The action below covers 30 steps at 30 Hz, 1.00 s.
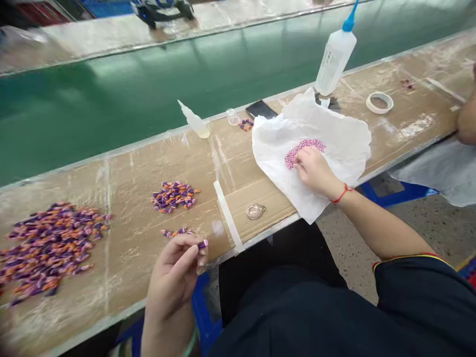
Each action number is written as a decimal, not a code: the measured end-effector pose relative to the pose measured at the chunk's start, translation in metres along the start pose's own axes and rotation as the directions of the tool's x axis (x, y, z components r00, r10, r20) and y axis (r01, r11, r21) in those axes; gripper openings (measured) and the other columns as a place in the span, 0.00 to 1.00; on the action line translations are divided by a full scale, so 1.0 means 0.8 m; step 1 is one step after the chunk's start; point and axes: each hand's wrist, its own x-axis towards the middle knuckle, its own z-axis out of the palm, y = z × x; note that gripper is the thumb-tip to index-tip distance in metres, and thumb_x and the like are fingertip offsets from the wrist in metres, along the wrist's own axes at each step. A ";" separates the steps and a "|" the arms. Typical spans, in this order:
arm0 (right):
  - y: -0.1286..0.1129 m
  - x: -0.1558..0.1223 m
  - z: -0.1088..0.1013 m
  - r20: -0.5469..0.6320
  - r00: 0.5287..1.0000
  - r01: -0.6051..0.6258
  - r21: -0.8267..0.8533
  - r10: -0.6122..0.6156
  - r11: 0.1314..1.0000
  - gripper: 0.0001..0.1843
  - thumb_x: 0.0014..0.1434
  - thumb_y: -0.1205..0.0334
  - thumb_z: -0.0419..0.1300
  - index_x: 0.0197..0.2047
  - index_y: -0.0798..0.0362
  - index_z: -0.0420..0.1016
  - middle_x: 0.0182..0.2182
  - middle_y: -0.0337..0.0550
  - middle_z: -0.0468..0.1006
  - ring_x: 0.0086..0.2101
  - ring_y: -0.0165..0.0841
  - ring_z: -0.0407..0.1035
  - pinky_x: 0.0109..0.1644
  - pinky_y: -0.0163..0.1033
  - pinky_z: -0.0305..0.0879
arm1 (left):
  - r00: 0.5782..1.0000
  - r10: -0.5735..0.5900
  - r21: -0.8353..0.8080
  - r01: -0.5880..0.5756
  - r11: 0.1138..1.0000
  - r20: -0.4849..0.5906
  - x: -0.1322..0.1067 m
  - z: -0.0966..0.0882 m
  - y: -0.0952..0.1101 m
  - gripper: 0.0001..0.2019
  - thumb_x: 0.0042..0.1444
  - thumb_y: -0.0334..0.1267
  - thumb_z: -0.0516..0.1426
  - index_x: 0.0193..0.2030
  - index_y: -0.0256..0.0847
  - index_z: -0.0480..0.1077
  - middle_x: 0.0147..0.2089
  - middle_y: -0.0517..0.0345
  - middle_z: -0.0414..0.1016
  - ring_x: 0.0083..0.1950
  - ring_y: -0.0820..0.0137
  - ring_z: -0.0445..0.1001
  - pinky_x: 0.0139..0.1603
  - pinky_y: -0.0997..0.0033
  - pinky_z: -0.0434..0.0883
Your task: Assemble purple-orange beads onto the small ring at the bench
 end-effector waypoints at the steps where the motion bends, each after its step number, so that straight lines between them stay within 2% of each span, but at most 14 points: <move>1: -0.003 -0.006 -0.005 0.026 0.999 -0.027 0.058 0.026 0.998 0.08 0.52 0.67 0.63 0.25 0.52 0.68 0.26 0.41 0.67 0.33 0.34 0.61 0.41 0.43 0.56 | 1.000 -0.003 -0.002 0.003 1.000 -0.002 0.000 0.001 0.001 0.13 0.45 0.43 0.72 0.30 0.40 0.76 0.23 0.61 0.75 0.20 0.78 0.69 0.18 0.84 0.65; 4: -0.013 -0.020 -0.016 0.089 0.991 -0.121 0.286 0.099 0.951 0.08 0.57 0.60 0.63 0.29 0.52 0.69 0.25 0.39 0.68 0.28 0.30 0.61 0.34 0.39 0.56 | 1.000 -0.003 -0.005 0.003 1.000 -0.003 -0.001 0.004 0.002 0.13 0.44 0.42 0.72 0.30 0.39 0.76 0.22 0.61 0.74 0.19 0.78 0.68 0.17 0.84 0.64; 6: -0.020 -0.025 -0.018 0.125 0.980 -0.196 0.507 0.154 0.840 0.11 0.55 0.60 0.66 0.28 0.52 0.68 0.24 0.37 0.68 0.26 0.27 0.60 0.32 0.36 0.56 | 1.000 0.004 -0.004 -0.004 1.000 0.001 -0.001 0.004 0.002 0.13 0.45 0.42 0.72 0.30 0.39 0.76 0.23 0.61 0.74 0.19 0.78 0.68 0.17 0.83 0.64; 8: -0.027 -0.028 -0.018 0.142 0.974 -0.227 0.636 0.177 0.738 0.13 0.51 0.61 0.70 0.26 0.53 0.68 0.22 0.36 0.69 0.25 0.26 0.60 0.31 0.35 0.56 | 1.000 0.016 -0.005 -0.016 1.000 0.011 -0.001 0.005 0.001 0.12 0.45 0.42 0.72 0.31 0.40 0.76 0.23 0.61 0.74 0.19 0.78 0.68 0.18 0.83 0.65; 10: -0.031 -0.030 -0.018 0.162 0.969 -0.247 0.697 0.188 0.673 0.13 0.49 0.63 0.71 0.26 0.53 0.69 0.22 0.35 0.70 0.25 0.25 0.61 0.30 0.33 0.57 | 0.999 0.023 -0.007 -0.023 1.000 0.026 -0.002 0.005 0.001 0.12 0.46 0.41 0.71 0.31 0.40 0.76 0.24 0.61 0.74 0.20 0.78 0.68 0.18 0.84 0.65; 13: -0.034 -0.032 -0.017 0.194 0.962 -0.273 0.749 0.194 0.604 0.12 0.49 0.64 0.72 0.35 0.50 0.75 0.22 0.32 0.70 0.26 0.24 0.64 0.32 0.32 0.61 | 0.999 0.024 -0.002 -0.024 1.000 0.037 -0.003 0.006 0.000 0.11 0.47 0.41 0.71 0.32 0.40 0.76 0.24 0.61 0.74 0.21 0.78 0.69 0.19 0.84 0.65; 15: -0.034 -0.034 -0.015 0.210 0.963 -0.269 0.761 0.169 0.590 0.16 0.50 0.65 0.72 0.43 0.48 0.77 0.23 0.31 0.70 0.27 0.24 0.66 0.34 0.32 0.64 | 0.999 0.023 0.002 -0.023 1.000 0.041 -0.004 0.007 -0.001 0.11 0.48 0.41 0.71 0.32 0.40 0.76 0.24 0.61 0.74 0.21 0.78 0.69 0.19 0.84 0.65; 18: -0.032 -0.033 -0.013 0.191 0.967 -0.254 0.750 0.168 0.611 0.15 0.50 0.64 0.72 0.42 0.48 0.77 0.26 0.32 0.73 0.30 0.25 0.69 0.38 0.33 0.67 | 0.998 0.031 0.005 -0.031 0.999 0.046 -0.004 0.010 -0.001 0.11 0.48 0.42 0.70 0.32 0.40 0.76 0.24 0.62 0.73 0.21 0.78 0.68 0.19 0.84 0.65; 22: -0.024 -0.027 -0.016 0.019 0.973 -0.186 0.651 0.228 0.736 0.12 0.50 0.61 0.71 0.37 0.50 0.74 0.30 0.35 0.75 0.33 0.28 0.71 0.40 0.37 0.68 | 0.998 0.047 0.012 -0.048 0.999 0.044 -0.003 0.014 -0.001 0.11 0.48 0.43 0.70 0.32 0.41 0.76 0.24 0.62 0.73 0.20 0.78 0.68 0.19 0.83 0.65; 24: -0.018 -0.026 -0.020 -0.062 0.985 -0.108 0.514 0.163 0.851 0.09 0.54 0.60 0.69 0.37 0.50 0.74 0.32 0.38 0.76 0.35 0.31 0.71 0.41 0.40 0.67 | 0.998 0.043 0.017 -0.044 0.999 0.037 -0.003 0.013 -0.003 0.11 0.48 0.43 0.70 0.32 0.41 0.76 0.24 0.62 0.73 0.20 0.78 0.68 0.19 0.83 0.65; 25: -0.016 -0.025 -0.022 -0.070 0.994 -0.048 0.401 0.083 0.915 0.07 0.56 0.60 0.67 0.37 0.50 0.74 0.32 0.39 0.75 0.36 0.32 0.71 0.41 0.41 0.66 | 0.999 0.040 0.017 -0.041 0.999 0.032 -0.003 0.012 -0.004 0.11 0.48 0.43 0.70 0.32 0.41 0.76 0.24 0.62 0.73 0.20 0.78 0.68 0.19 0.83 0.65; 27: -0.012 -0.025 -0.023 0.013 0.990 0.135 0.107 -0.137 0.985 0.03 0.58 0.62 0.65 0.34 0.51 0.75 0.34 0.42 0.74 0.38 0.35 0.69 0.43 0.44 0.64 | 0.999 0.032 0.015 -0.032 0.999 0.025 -0.002 0.010 -0.006 0.11 0.48 0.43 0.70 0.32 0.41 0.76 0.24 0.62 0.73 0.20 0.78 0.68 0.19 0.83 0.65; 28: -0.011 -0.025 -0.022 0.094 0.966 0.244 -0.038 -0.240 0.969 0.03 0.59 0.63 0.64 0.33 0.51 0.75 0.34 0.43 0.74 0.38 0.37 0.67 0.44 0.46 0.63 | 0.999 0.028 0.014 -0.028 1.000 0.022 -0.002 0.009 -0.007 0.11 0.48 0.43 0.70 0.32 0.41 0.76 0.23 0.62 0.72 0.20 0.78 0.68 0.19 0.83 0.65; 30: -0.009 -0.023 -0.016 0.249 0.896 0.423 -0.228 -0.367 0.877 0.04 0.59 0.66 0.62 0.32 0.53 0.76 0.34 0.45 0.71 0.39 0.38 0.64 0.46 0.47 0.61 | 1.000 0.023 0.016 -0.024 1.000 0.018 -0.002 0.009 -0.008 0.12 0.48 0.43 0.70 0.32 0.40 0.76 0.23 0.62 0.72 0.21 0.78 0.67 0.19 0.83 0.65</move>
